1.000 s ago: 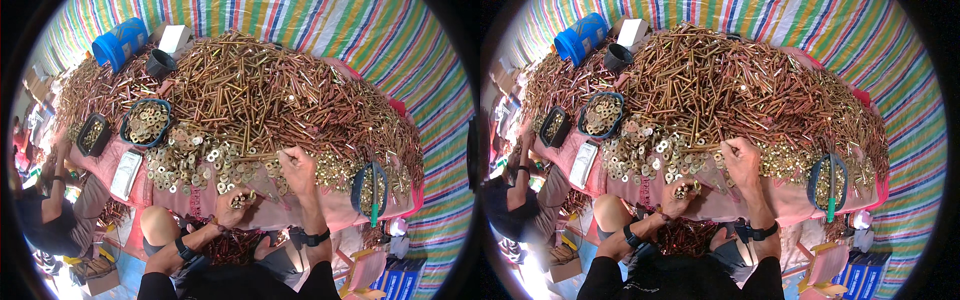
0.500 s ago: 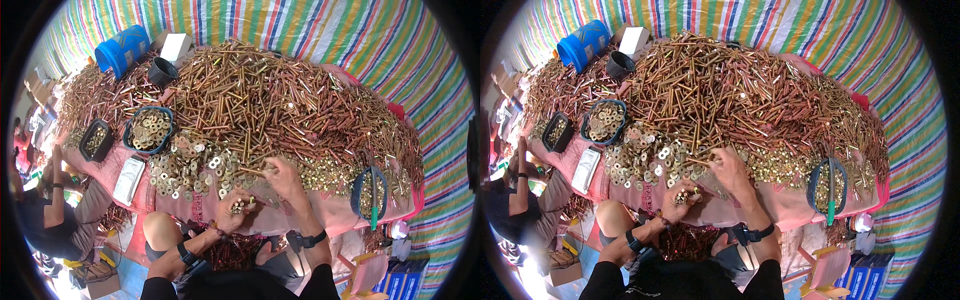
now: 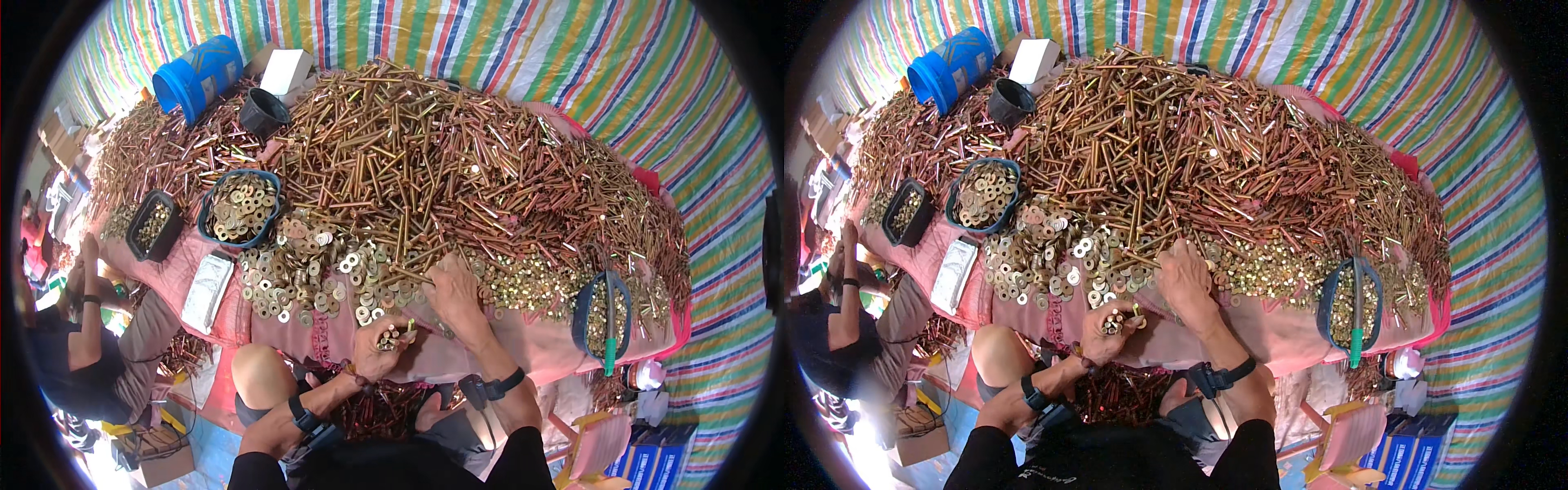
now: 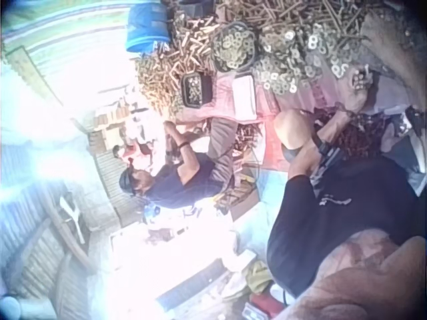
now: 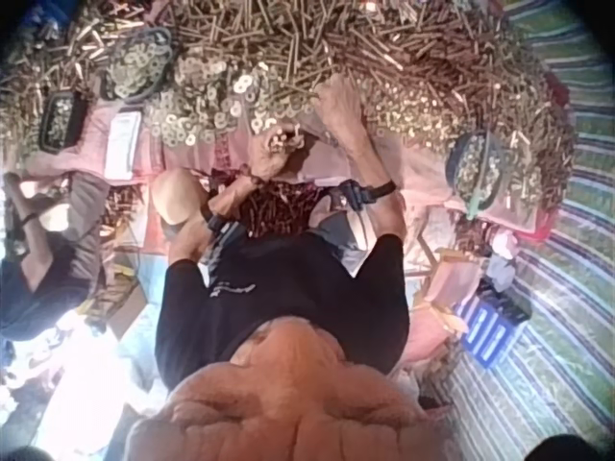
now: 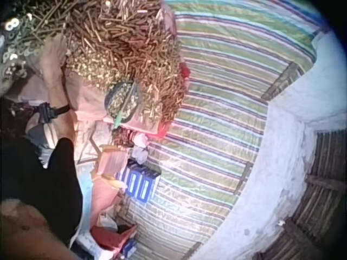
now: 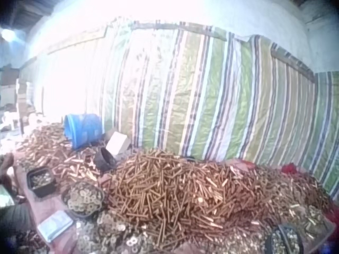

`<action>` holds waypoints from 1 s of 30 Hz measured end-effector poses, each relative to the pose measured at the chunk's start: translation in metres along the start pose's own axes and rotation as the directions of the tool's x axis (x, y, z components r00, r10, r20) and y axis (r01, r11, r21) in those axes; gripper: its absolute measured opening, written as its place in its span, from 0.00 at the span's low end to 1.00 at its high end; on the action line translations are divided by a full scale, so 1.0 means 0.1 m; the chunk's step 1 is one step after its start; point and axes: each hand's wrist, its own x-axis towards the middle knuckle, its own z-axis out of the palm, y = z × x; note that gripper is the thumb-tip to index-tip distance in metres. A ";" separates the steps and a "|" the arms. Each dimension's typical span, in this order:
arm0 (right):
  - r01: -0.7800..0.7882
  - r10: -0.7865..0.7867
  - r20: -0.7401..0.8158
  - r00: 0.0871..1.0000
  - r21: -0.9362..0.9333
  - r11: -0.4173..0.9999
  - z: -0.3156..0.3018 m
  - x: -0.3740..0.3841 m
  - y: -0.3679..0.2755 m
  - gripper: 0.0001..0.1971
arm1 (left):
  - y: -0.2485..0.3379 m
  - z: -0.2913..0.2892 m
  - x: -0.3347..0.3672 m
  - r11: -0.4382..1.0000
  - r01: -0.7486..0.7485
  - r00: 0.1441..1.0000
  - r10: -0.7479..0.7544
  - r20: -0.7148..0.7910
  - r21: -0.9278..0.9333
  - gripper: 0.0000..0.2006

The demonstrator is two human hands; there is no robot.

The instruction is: Sorting and assembling washers onto metal bolts.

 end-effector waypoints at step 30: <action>-0.664 0.646 0.205 0.735 0.411 0.625 0.43 0.53 0.60 0.25 | -0.04 0.06 0.00 0.978 -0.165 0.986 0.166 0.007 0.130 0.09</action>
